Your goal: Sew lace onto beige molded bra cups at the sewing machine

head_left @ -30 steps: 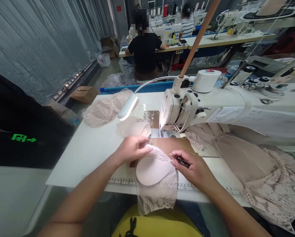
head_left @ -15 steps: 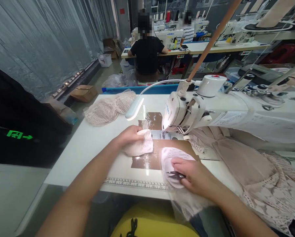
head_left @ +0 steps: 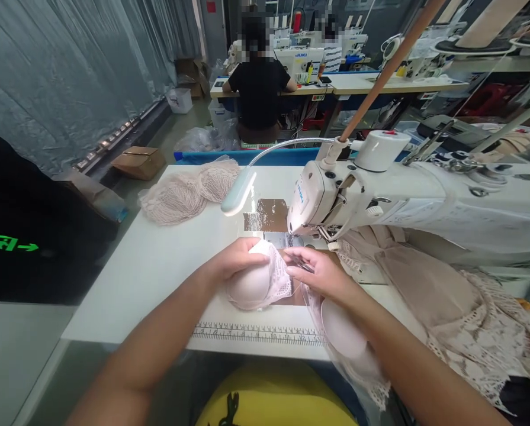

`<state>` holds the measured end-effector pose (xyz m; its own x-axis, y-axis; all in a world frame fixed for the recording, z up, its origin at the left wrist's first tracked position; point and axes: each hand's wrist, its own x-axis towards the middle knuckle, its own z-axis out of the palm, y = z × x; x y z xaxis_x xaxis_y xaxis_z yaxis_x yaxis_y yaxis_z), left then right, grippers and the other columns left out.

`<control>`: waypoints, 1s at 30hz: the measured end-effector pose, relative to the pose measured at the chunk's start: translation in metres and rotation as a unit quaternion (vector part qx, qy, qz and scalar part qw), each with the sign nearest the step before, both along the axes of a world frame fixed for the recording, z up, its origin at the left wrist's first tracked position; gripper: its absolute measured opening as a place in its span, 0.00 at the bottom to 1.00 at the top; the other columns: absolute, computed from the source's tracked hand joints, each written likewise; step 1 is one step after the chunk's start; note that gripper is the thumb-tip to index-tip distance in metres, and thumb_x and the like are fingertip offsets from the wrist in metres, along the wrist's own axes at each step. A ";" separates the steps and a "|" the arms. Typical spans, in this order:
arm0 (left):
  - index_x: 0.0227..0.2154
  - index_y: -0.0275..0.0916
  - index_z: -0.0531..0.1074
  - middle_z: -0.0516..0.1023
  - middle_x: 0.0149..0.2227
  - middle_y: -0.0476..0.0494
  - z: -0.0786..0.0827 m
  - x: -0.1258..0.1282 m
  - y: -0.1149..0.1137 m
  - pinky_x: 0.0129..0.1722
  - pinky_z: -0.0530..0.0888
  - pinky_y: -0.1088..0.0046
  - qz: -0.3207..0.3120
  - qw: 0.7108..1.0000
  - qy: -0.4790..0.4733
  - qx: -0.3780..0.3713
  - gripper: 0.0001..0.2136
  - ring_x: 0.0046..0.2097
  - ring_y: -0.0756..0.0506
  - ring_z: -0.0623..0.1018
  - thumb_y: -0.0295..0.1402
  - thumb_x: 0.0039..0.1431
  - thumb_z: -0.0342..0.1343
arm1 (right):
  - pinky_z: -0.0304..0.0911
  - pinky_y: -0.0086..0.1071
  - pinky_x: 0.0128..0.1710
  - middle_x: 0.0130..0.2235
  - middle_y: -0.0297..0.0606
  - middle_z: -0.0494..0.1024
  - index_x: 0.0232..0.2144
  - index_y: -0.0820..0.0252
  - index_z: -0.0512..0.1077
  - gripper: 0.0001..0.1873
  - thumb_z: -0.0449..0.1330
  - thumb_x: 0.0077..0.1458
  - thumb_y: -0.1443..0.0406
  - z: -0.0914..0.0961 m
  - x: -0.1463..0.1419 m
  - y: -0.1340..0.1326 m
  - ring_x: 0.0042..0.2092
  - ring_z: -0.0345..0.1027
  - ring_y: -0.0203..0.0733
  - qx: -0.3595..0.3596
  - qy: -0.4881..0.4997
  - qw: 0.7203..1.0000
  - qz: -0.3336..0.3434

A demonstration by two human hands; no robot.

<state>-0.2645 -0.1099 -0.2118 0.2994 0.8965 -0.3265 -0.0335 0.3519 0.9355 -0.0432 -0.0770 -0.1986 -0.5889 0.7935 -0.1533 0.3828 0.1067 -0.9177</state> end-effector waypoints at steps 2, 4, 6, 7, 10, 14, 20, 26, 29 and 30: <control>0.34 0.35 0.71 0.73 0.31 0.46 0.003 0.001 -0.002 0.30 0.70 0.74 -0.009 1.000 0.013 0.010 0.13 0.31 0.48 0.73 0.37 0.49 0.63 | 0.64 0.43 0.50 0.46 0.45 0.77 0.45 0.60 0.72 0.24 0.64 0.46 0.57 -0.004 -0.013 0.002 0.49 0.69 0.51 -0.009 0.038 0.999 -0.005; 0.32 0.35 0.70 0.71 0.30 0.47 0.006 0.000 -0.003 0.29 0.68 0.76 -0.023 0.999 0.033 0.031 0.12 0.30 0.49 0.71 0.38 0.50 0.62 | 0.67 0.40 0.44 0.40 0.43 0.78 0.39 0.62 0.73 0.19 0.63 0.47 0.56 -0.007 -0.021 0.002 0.43 0.71 0.49 -0.027 0.065 0.998 -0.003; 0.31 0.35 0.70 0.69 0.29 0.49 0.008 -0.002 -0.003 0.28 0.67 0.77 -0.029 0.996 0.057 0.056 0.12 0.30 0.51 0.69 0.38 0.51 0.61 | 0.67 0.39 0.41 0.36 0.40 0.78 0.36 0.62 0.73 0.17 0.62 0.48 0.56 -0.008 -0.023 0.001 0.41 0.71 0.47 -0.062 0.084 0.995 0.008; 0.30 0.35 0.69 0.68 0.28 0.49 0.009 -0.003 -0.002 0.28 0.66 0.78 -0.027 0.995 0.070 0.067 0.11 0.30 0.51 0.69 0.38 0.51 0.61 | 0.66 0.38 0.40 0.36 0.39 0.77 0.35 0.62 0.73 0.16 0.62 0.49 0.56 -0.009 -0.022 0.000 0.40 0.70 0.47 -0.080 0.092 0.992 0.015; 0.27 0.34 0.68 0.66 0.27 0.51 0.010 -0.006 -0.001 0.26 0.64 0.79 -0.009 0.991 0.102 0.082 0.11 0.29 0.52 0.67 0.37 0.51 0.61 | 0.66 0.37 0.38 0.35 0.39 0.77 0.34 0.63 0.73 0.17 0.63 0.47 0.55 -0.009 -0.015 -0.002 0.38 0.69 0.46 -0.121 0.094 0.988 0.031; 0.31 0.35 0.69 0.68 0.29 0.49 0.010 -0.007 -0.001 0.28 0.65 0.79 0.006 0.992 0.102 0.073 0.11 0.31 0.51 0.68 0.37 0.51 0.61 | 0.65 0.36 0.34 0.31 0.37 0.75 0.33 0.63 0.74 0.18 0.63 0.48 0.53 -0.010 -0.007 -0.002 0.35 0.68 0.44 -0.148 0.080 0.985 0.027; 0.37 0.36 0.71 0.71 0.33 0.47 0.010 -0.007 0.000 0.30 0.68 0.77 0.000 0.995 0.077 0.064 0.14 0.33 0.50 0.70 0.37 0.49 0.63 | 0.62 0.34 0.34 0.29 0.34 0.71 0.31 0.61 0.70 0.15 0.61 0.50 0.54 -0.011 -0.003 0.002 0.33 0.65 0.40 -0.144 0.063 0.987 0.023; 0.34 0.34 0.72 0.71 0.33 0.46 0.010 0.007 -0.003 0.32 0.67 0.76 -0.085 0.985 0.089 0.123 0.12 0.34 0.49 0.70 0.36 0.49 0.63 | 0.59 0.31 0.33 0.29 0.32 0.68 0.28 0.59 0.67 0.12 0.62 0.48 0.57 -0.012 -0.011 0.003 0.32 0.61 0.38 -0.005 0.074 0.997 0.009; 0.33 0.35 0.71 0.69 0.31 0.48 0.011 0.007 -0.004 0.30 0.65 0.77 -0.081 0.983 0.096 0.131 0.11 0.32 0.51 0.68 0.35 0.50 0.63 | 0.55 0.30 0.29 0.25 0.30 0.63 0.23 0.58 0.64 0.13 0.61 0.50 0.57 -0.014 -0.011 0.002 0.29 0.57 0.36 0.028 0.052 0.998 0.004; 0.31 0.35 0.71 0.68 0.29 0.50 0.011 0.005 -0.004 0.28 0.63 0.78 -0.070 0.984 0.099 0.126 0.10 0.31 0.52 0.67 0.35 0.50 0.62 | 0.55 0.30 0.28 0.25 0.30 0.63 0.23 0.58 0.64 0.13 0.60 0.50 0.58 -0.014 -0.011 0.001 0.28 0.56 0.35 0.032 0.050 0.998 0.002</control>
<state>-0.2591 -0.1135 -0.2004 0.3789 0.9110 -0.1629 0.1914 0.0951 0.9769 -0.0539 -0.0757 -0.2131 -0.6022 0.7972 -0.0431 0.2887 0.1671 -0.9427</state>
